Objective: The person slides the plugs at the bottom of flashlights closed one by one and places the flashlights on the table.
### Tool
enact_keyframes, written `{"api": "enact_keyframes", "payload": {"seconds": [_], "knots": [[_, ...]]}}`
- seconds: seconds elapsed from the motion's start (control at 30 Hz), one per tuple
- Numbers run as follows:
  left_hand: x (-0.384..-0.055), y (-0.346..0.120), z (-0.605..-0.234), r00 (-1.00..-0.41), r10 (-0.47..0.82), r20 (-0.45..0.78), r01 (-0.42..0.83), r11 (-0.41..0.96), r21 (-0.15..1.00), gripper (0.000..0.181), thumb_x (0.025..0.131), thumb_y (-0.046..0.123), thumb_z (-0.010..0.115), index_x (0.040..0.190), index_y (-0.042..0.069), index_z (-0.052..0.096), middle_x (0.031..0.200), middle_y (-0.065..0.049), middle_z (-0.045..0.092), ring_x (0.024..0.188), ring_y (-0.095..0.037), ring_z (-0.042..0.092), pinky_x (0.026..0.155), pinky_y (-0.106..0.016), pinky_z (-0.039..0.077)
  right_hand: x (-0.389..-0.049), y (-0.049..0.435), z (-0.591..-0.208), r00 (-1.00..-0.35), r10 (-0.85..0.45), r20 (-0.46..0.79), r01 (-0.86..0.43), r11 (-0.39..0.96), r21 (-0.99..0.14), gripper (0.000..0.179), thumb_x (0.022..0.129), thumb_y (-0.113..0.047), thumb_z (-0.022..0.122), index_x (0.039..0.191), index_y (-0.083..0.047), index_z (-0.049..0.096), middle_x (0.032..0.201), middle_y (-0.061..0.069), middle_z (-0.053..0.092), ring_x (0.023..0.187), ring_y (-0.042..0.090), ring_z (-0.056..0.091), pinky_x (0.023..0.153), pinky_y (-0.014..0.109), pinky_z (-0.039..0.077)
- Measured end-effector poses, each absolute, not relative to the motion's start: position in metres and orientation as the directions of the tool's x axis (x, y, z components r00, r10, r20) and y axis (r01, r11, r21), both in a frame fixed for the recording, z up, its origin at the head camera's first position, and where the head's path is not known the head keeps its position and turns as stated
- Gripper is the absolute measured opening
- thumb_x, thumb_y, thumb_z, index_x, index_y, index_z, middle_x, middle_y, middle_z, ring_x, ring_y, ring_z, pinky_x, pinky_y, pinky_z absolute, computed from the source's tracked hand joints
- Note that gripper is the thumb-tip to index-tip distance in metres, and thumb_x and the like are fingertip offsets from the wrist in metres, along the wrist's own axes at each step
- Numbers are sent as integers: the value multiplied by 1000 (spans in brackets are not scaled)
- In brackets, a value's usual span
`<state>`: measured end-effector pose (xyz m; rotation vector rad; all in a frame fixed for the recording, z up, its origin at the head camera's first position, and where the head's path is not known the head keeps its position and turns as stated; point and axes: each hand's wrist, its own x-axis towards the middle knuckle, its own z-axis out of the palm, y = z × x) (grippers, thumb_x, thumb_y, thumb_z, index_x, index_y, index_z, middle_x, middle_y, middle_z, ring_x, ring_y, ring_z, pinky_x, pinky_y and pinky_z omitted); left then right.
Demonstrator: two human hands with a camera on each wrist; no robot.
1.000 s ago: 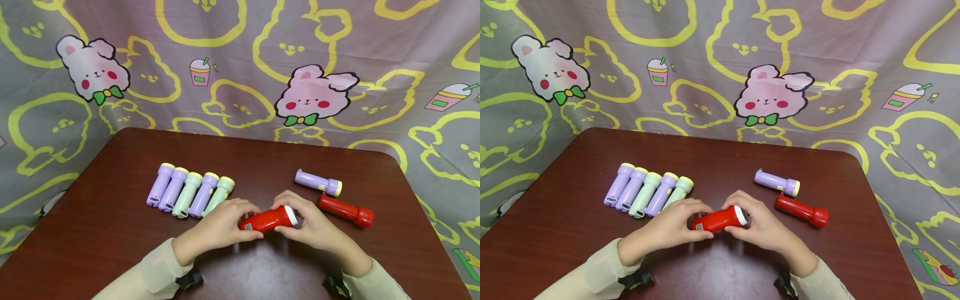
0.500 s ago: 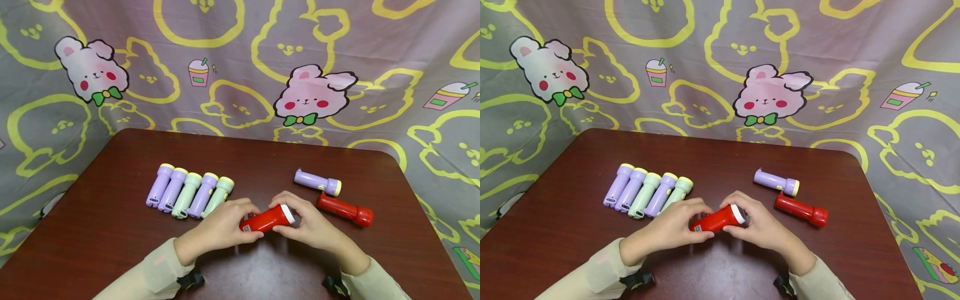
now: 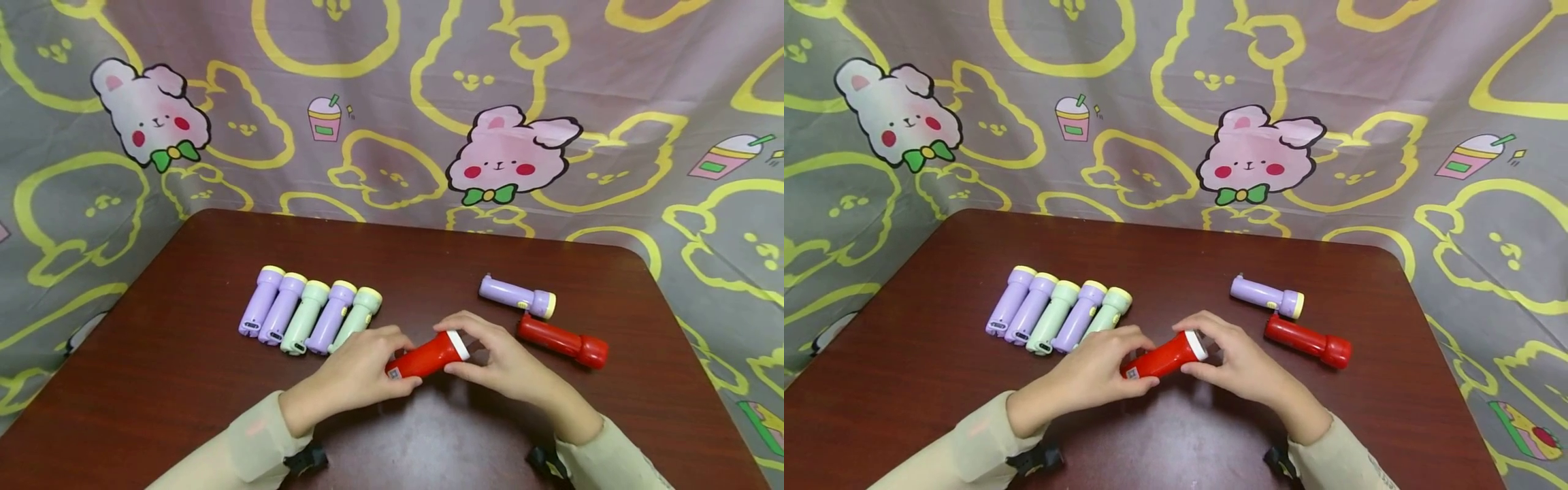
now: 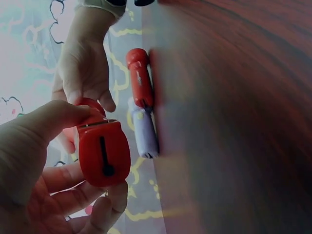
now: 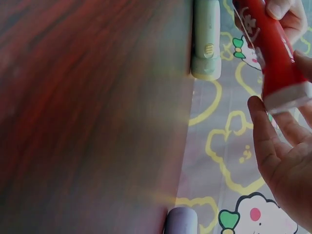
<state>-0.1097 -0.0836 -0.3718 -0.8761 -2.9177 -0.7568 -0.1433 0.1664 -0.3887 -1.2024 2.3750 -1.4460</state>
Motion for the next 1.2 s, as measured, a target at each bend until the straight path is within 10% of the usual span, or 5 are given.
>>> {"api": "enact_keyframes", "payload": {"seconds": [0.43,1.2], "knots": [[-108,-108,-380,-914,380,141,403,819,408,31,77,38,82,93,14,72,82,8,65,66,-5,50,58,-19,42,-140,193,-387,-741,-610,279,-597,408,-691,51,87,-15,77,134,-15,57,128,0,63,105,20,65,87,35,56],[-120,-122,-384,-969,229,93,247,899,362,38,77,41,82,64,19,54,57,7,46,54,-10,43,48,-25,35,-159,247,-378,-795,-426,431,-605,526,-597,50,77,8,78,121,-12,66,115,-8,63,103,-6,55,89,4,43]]}}
